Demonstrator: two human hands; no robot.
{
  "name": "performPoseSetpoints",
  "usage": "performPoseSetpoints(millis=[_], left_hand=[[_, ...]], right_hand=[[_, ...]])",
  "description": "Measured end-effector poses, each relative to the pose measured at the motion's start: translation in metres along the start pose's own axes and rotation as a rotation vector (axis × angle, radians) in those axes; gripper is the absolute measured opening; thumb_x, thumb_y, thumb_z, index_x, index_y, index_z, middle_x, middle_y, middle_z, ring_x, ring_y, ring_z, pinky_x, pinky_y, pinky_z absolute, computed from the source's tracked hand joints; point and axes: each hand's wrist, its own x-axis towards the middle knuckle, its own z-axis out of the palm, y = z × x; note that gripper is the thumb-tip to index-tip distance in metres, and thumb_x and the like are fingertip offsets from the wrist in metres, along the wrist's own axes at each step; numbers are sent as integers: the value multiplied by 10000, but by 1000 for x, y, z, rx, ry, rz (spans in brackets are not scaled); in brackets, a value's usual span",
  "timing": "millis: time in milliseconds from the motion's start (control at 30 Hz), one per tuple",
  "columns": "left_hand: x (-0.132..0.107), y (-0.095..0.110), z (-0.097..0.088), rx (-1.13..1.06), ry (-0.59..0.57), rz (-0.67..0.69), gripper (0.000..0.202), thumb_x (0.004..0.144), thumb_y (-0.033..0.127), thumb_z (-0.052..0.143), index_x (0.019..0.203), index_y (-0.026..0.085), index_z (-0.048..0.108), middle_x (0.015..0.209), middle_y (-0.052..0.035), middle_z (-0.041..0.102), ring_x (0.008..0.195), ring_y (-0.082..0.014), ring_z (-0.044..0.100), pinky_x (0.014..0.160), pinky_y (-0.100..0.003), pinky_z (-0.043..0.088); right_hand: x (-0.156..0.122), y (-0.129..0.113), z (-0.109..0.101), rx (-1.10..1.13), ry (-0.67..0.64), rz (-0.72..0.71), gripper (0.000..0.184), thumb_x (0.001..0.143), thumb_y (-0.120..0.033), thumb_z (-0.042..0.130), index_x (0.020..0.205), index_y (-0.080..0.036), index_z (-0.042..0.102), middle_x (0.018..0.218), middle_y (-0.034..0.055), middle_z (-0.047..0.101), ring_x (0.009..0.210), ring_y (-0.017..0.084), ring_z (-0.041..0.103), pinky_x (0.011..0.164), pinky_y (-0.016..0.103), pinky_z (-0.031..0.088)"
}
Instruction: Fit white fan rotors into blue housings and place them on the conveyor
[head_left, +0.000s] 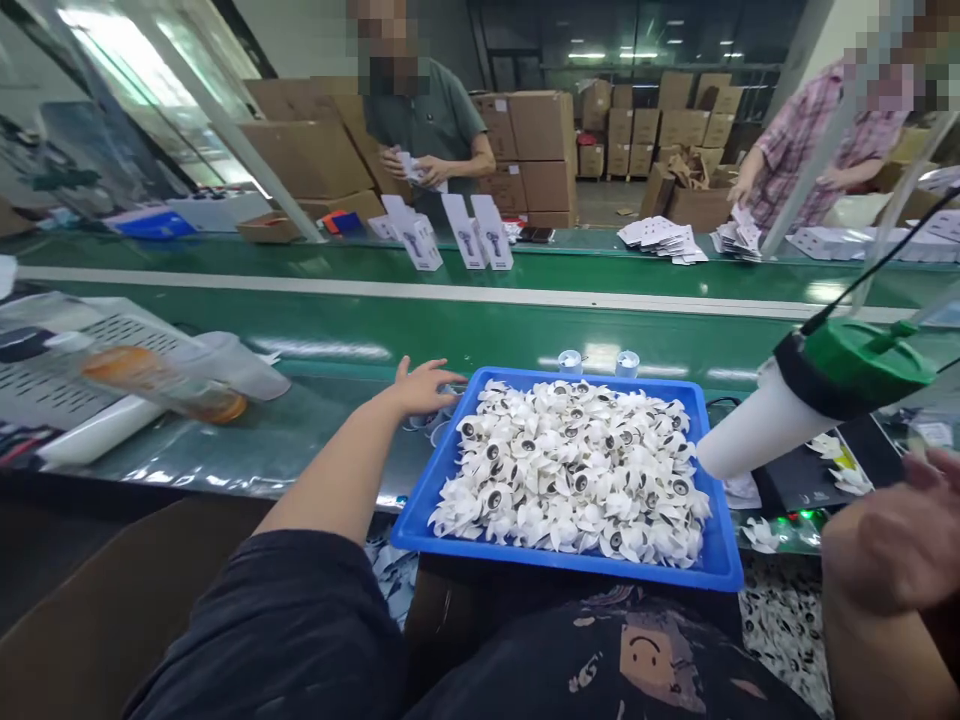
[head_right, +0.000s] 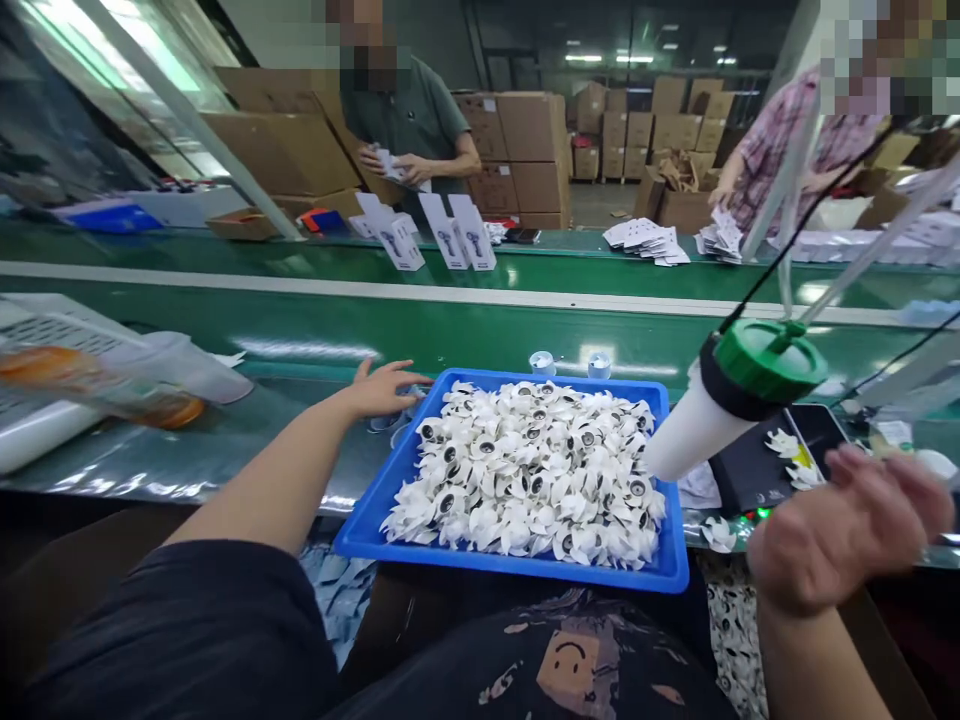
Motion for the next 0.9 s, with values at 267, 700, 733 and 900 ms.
performPoseSetpoints(millis=[267,700,733,900], left_hand=[[-5,6,7,-186,178,3,449,608,396,627,1012,233,734,1203,-124,707,1325,-411,475,1145,-623,197],[-137,134,21,-916,802,649,516,781,646,610,1188,333,561,1067,-51,643,965,-253,648,793,-416,558],[-145,153,24,-863,783,722,465,780,568,658,1155,305,575,1080,-63,640,990,-258,647,838,-427,556],[-155,217,27,-758,540,805,492,769,365,655,1207,210,494,1080,-97,676,987,-261,672,846,-406,562]], right_hand=[[30,9,33,400,-541,452,477,776,-586,674,1145,-283,687,1049,160,686,834,339,701,655,480,573],[48,-8,20,418,-758,527,443,635,-468,849,961,-206,701,874,145,702,745,327,712,584,428,592],[48,-14,27,486,-805,573,471,634,-454,848,1006,-217,684,886,126,704,763,318,714,614,436,594],[37,-62,80,706,-788,811,625,550,-507,816,1068,-268,559,732,-36,621,614,179,646,575,352,558]])
